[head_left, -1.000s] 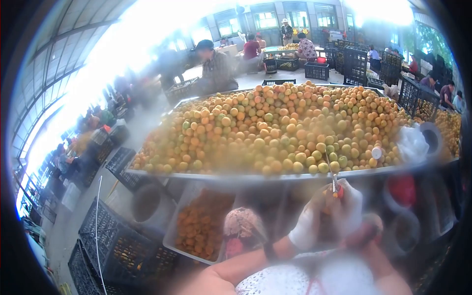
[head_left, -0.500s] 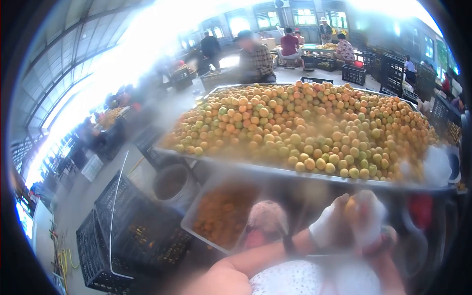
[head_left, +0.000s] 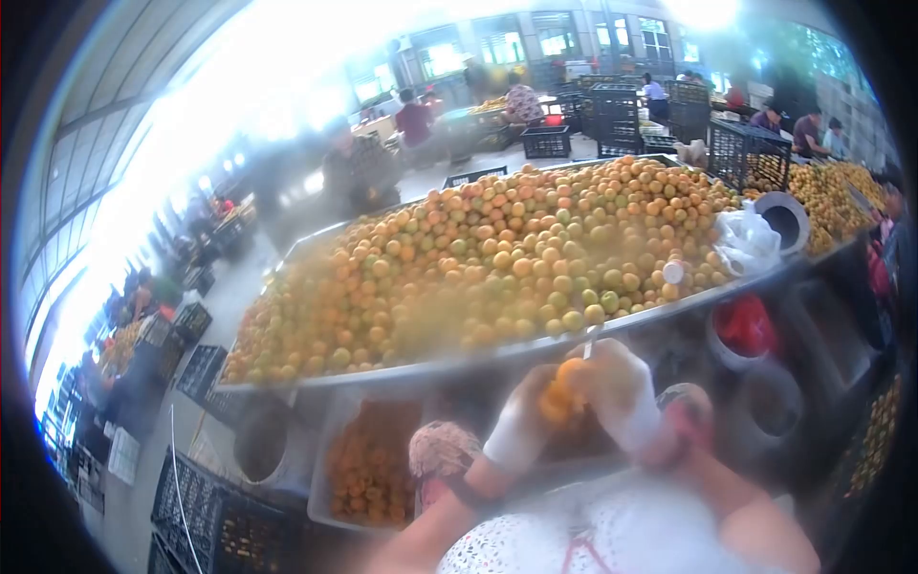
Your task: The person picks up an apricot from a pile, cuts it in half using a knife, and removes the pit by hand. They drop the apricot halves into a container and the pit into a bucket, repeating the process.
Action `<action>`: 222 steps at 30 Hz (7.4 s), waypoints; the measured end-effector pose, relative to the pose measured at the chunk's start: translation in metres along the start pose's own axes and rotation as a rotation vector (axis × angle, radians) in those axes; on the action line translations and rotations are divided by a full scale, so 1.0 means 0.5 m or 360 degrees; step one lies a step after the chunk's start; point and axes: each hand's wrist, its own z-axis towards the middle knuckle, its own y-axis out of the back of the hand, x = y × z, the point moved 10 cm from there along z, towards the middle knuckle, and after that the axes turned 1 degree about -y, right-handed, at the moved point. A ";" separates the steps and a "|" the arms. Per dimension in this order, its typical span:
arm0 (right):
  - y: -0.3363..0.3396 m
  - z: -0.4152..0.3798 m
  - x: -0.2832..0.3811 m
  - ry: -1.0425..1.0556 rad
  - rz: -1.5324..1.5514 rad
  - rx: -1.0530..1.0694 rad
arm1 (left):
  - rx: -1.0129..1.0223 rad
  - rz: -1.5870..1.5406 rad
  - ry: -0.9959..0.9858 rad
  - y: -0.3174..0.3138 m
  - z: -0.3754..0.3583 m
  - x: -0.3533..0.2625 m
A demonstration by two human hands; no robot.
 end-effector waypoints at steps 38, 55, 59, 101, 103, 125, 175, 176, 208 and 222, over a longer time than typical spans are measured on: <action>0.050 -0.001 -0.073 0.0124 -0.0337 -0.0067 | -0.0357 -0.0422 0.0194 0.003 0.050 0.077; 0.129 0.009 -0.009 -0.0323 0.0567 -0.0352 | -0.0277 -0.0107 0.0095 -0.048 0.052 0.011; 0.115 0.008 -0.038 -0.0352 0.0665 -0.0309 | -0.0265 -0.0041 0.0033 -0.041 0.058 0.006; 0.076 -0.047 -0.187 -0.1034 0.1449 -0.0489 | -0.0640 0.0258 -0.0045 0.128 0.051 0.015; 0.084 -0.054 -0.197 -0.1056 0.1404 -0.0523 | -0.0821 0.0428 -0.0189 0.230 0.020 -0.038; 0.035 -0.049 -0.290 -0.1400 0.0364 0.0017 | -0.0642 0.2907 0.0057 0.417 0.239 -0.043; 0.087 0.007 -0.471 -0.1334 0.0442 -0.0181 | -0.0783 0.2250 -0.0166 0.861 0.489 -0.188; 0.089 0.017 -0.484 -0.1342 0.0357 -0.0135 | -0.0804 0.2220 -0.0255 0.923 0.521 -0.187; -0.049 -0.006 -0.294 -0.1257 0.1953 -0.0211 | -0.0323 -0.0112 0.0096 0.110 0.173 0.022; 0.037 -0.031 -0.086 -0.0199 -0.0215 -0.0028 | -0.0142 0.0381 -0.0460 -0.066 0.089 -0.093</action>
